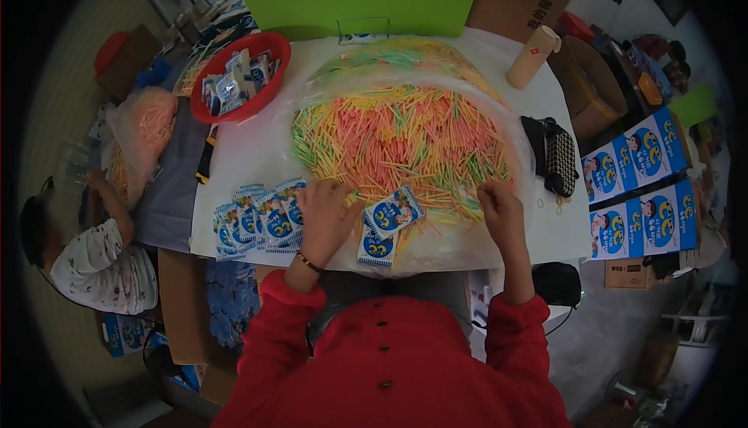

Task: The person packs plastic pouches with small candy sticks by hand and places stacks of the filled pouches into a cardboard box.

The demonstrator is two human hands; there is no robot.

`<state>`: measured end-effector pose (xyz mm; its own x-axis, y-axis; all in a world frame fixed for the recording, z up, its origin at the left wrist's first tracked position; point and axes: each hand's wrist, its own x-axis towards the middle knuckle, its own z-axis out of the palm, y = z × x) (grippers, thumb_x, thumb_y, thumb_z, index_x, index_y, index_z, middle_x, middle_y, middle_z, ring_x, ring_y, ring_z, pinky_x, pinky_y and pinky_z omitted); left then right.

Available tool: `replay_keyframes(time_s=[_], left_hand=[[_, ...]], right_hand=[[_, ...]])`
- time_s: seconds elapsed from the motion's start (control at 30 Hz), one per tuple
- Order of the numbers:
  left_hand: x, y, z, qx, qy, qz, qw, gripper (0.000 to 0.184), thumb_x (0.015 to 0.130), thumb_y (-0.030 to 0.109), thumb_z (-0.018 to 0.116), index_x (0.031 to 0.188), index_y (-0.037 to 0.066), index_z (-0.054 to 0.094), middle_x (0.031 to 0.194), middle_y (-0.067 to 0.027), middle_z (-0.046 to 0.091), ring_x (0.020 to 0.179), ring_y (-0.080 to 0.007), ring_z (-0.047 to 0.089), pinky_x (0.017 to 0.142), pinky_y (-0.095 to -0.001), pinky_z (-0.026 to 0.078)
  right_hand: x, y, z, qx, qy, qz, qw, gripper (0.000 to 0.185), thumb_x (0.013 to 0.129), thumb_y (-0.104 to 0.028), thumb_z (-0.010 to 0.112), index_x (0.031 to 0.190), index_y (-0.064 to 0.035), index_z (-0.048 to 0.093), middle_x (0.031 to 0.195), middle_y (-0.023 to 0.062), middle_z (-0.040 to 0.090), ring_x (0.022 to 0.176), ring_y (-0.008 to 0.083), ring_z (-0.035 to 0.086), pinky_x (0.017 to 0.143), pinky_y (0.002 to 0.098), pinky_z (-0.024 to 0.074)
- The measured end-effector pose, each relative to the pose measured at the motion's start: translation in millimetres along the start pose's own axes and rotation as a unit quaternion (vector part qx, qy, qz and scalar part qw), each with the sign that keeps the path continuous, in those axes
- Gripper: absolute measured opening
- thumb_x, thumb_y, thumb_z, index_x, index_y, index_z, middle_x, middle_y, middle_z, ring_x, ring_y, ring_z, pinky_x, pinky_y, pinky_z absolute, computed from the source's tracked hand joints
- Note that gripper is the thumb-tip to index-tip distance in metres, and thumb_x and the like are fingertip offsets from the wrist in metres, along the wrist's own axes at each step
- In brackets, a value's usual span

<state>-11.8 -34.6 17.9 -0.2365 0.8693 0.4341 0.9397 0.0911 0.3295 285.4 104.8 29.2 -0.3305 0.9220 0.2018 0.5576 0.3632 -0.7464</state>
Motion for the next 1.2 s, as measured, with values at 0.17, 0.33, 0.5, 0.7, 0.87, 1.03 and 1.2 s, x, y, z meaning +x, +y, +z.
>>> replay_keyframes(time_s=[0.17, 0.33, 0.5, 0.7, 0.87, 1.03, 1.2], left_hand=[[8, 24, 50, -0.081, -0.069, 0.025, 0.994, 0.025, 0.075, 0.029, 0.073, 0.089, 0.01, 0.064, 0.092, -0.0066, 0.055, 0.096, -0.0277, 0.049, 0.083, -0.0417, 0.032], [15, 15, 62, -0.171, -0.12, -0.071, 0.975, 0.018, 0.075, 0.026, 0.072, 0.081, 0.011, 0.065, 0.079, -0.0067, 0.057, 0.086, -0.0271, 0.053, 0.08, -0.0401, 0.033], [17, 5, 55, -0.168, -0.054, -0.008, 0.984, 0.01, 0.076, 0.016, 0.069, 0.08, 0.007, 0.068, 0.077, -0.0092, 0.058, 0.079, -0.0295, 0.055, 0.073, -0.0416, 0.039], [17, 9, 48, -0.164, 0.02, 0.016, 0.986, 0.009, 0.079, 0.01, 0.066, 0.083, 0.002, 0.067, 0.075, -0.0118, 0.057, 0.078, -0.0327, 0.055, 0.067, -0.0418, 0.044], [14, -7, 44, -0.247, 0.001, -0.036, 0.968, 0.012, 0.083, 0.011, 0.065, 0.087, -0.001, 0.063, 0.075, -0.0117, 0.057, 0.074, -0.0303, 0.057, 0.066, -0.0379, 0.045], [15, -17, 52, -0.551, -0.064, -0.212, 0.805, 0.018, 0.092, 0.011, 0.058, 0.103, -0.002, 0.063, 0.074, -0.0087, 0.055, 0.069, -0.0191, 0.055, 0.063, -0.029, 0.043], [15, -7, 53, -0.236, -0.019, -0.046, 0.97, 0.025, 0.087, 0.008, 0.06, 0.11, -0.001, 0.062, 0.092, -0.0149, 0.06, 0.079, -0.0273, 0.058, 0.071, -0.0362, 0.047]], right_hand=[[35, -16, 31, -0.022, 0.008, -0.056, 0.998, 0.016, 0.086, -0.015, 0.065, 0.094, -0.0004, 0.063, 0.082, 0.0164, 0.065, 0.072, 0.0296, 0.064, 0.064, 0.0374, 0.0486], [79, -26, 57, -0.205, -0.021, 0.016, 0.978, 0.04, 0.078, -0.038, 0.072, 0.089, 0.0005, 0.065, 0.084, 0.0183, 0.066, 0.076, 0.035, 0.065, 0.068, 0.0424, 0.0501], [115, -37, 82, -0.292, -0.139, 0.078, 0.943, 0.033, 0.077, -0.029, 0.069, 0.09, 0.0005, 0.067, 0.09, 0.0214, 0.067, 0.085, 0.0371, 0.066, 0.074, 0.0444, 0.0527], [130, -7, 94, -0.307, -0.149, 0.045, 0.939, 0.026, 0.078, -0.02, 0.062, 0.088, 0.003, 0.068, 0.089, 0.0228, 0.068, 0.083, 0.0356, 0.068, 0.073, 0.0438, 0.0539], [127, 7, 55, -0.199, -0.26, 0.122, 0.937, 0.024, 0.083, -0.02, 0.061, 0.088, 0.0026, 0.066, 0.079, 0.0183, 0.068, 0.07, 0.0275, 0.068, 0.065, 0.0395, 0.0535], [82, 24, 40, 0.283, -0.198, 0.093, 0.934, 0.016, 0.094, -0.011, 0.049, 0.099, -0.0011, 0.061, 0.081, 0.0023, 0.058, 0.078, 0.0136, 0.058, 0.072, 0.0281, 0.0475], [29, 37, 73, 0.325, 0.023, 0.027, 0.945, 0.019, 0.098, -0.013, 0.048, 0.114, -0.0031, 0.051, 0.096, 0.0022, 0.053, 0.089, 0.0108, 0.052, 0.079, 0.0254, 0.0429]])
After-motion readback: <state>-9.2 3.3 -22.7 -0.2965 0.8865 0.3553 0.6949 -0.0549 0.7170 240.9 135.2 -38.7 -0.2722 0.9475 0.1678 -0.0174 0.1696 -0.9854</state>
